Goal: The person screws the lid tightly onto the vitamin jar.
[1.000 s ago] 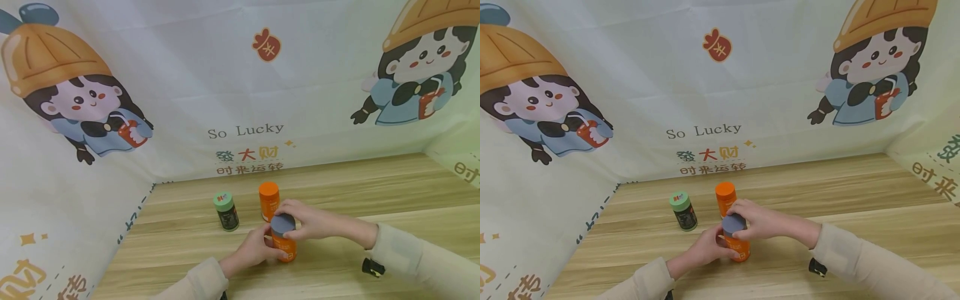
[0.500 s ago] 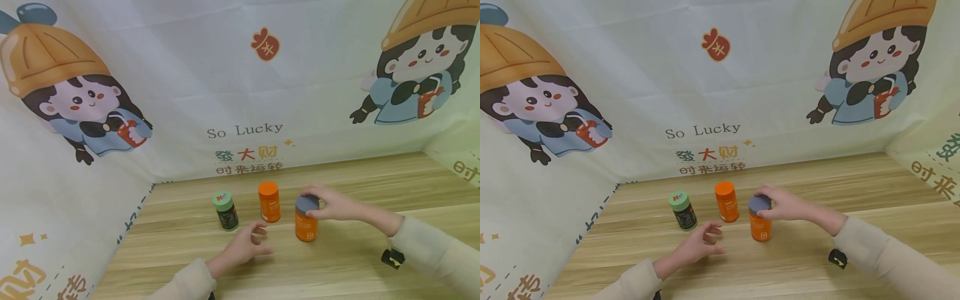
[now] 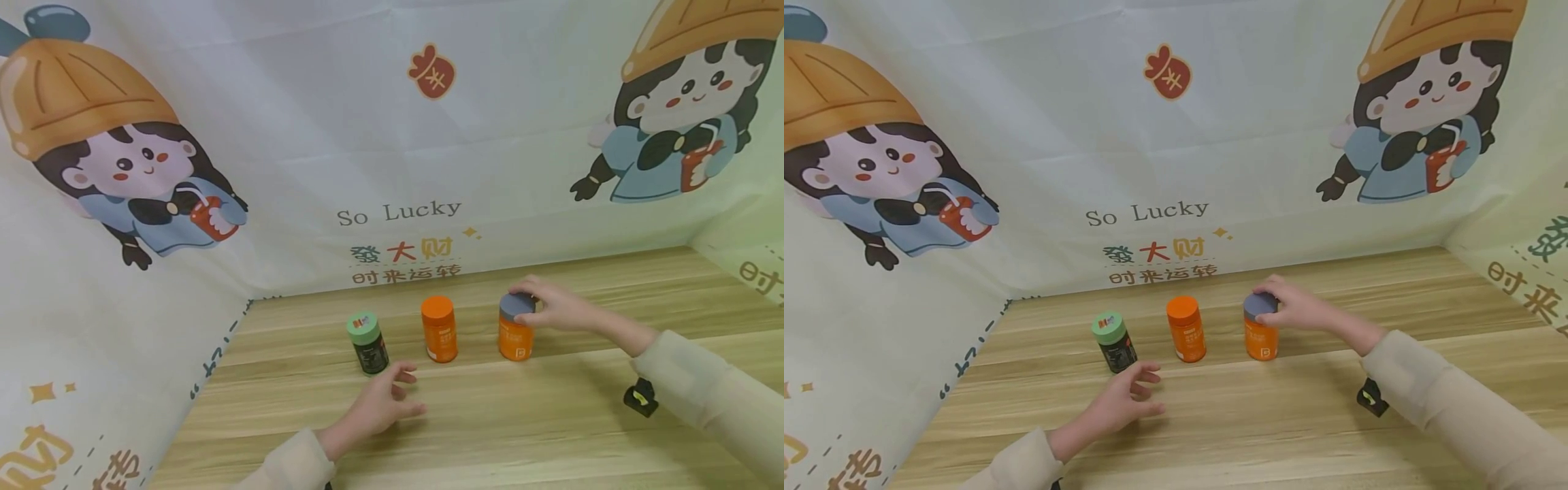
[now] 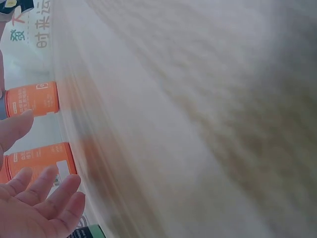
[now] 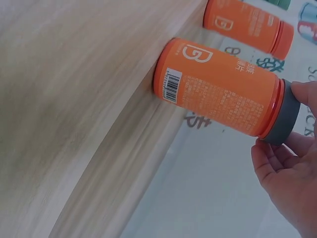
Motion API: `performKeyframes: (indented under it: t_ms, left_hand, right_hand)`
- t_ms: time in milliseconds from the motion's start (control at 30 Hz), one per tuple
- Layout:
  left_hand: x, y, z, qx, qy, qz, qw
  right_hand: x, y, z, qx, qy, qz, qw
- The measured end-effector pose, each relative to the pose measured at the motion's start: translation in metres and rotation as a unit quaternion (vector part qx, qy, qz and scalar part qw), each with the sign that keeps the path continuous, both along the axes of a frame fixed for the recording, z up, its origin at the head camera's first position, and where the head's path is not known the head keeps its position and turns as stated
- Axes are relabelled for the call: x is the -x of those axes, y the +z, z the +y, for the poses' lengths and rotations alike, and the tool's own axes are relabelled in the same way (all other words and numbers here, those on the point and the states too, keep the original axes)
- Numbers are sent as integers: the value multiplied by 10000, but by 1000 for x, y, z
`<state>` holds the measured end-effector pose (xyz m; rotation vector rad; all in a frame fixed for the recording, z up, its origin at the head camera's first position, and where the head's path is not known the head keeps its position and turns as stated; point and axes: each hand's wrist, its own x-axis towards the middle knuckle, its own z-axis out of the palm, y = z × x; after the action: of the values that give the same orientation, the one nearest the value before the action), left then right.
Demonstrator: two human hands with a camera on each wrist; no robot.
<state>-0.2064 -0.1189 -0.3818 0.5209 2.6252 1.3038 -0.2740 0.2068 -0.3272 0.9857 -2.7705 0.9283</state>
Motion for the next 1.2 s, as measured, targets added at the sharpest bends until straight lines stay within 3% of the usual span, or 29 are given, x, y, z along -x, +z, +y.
performKeyframes:
  t_ms: [467,733,900,1033,1133,1200]
  left_hand:
    - [-3,0,-6,246,28,92,9997]
    - [-5,4,-14,144,22,300,9994]
    - [-5,21,-31,28,492,778,9958]
    - [-6,38,-49,341,1187,1475,9813]
    - [-5,45,-66,948,1626,2238,9563]
    - [-4,47,-79,1419,1878,2510,9389]
  right_hand:
    - [11,-5,2,-13,-33,39,10000]
    - [-4,-7,13,-50,-515,50,9987]
    - [-20,-8,32,-348,-923,365,9945]
    - [-31,-10,51,-695,-1208,463,9892]
    - [-37,-13,65,-1018,-1301,625,9843]
    - [-39,-16,74,-1169,-1346,762,9810]
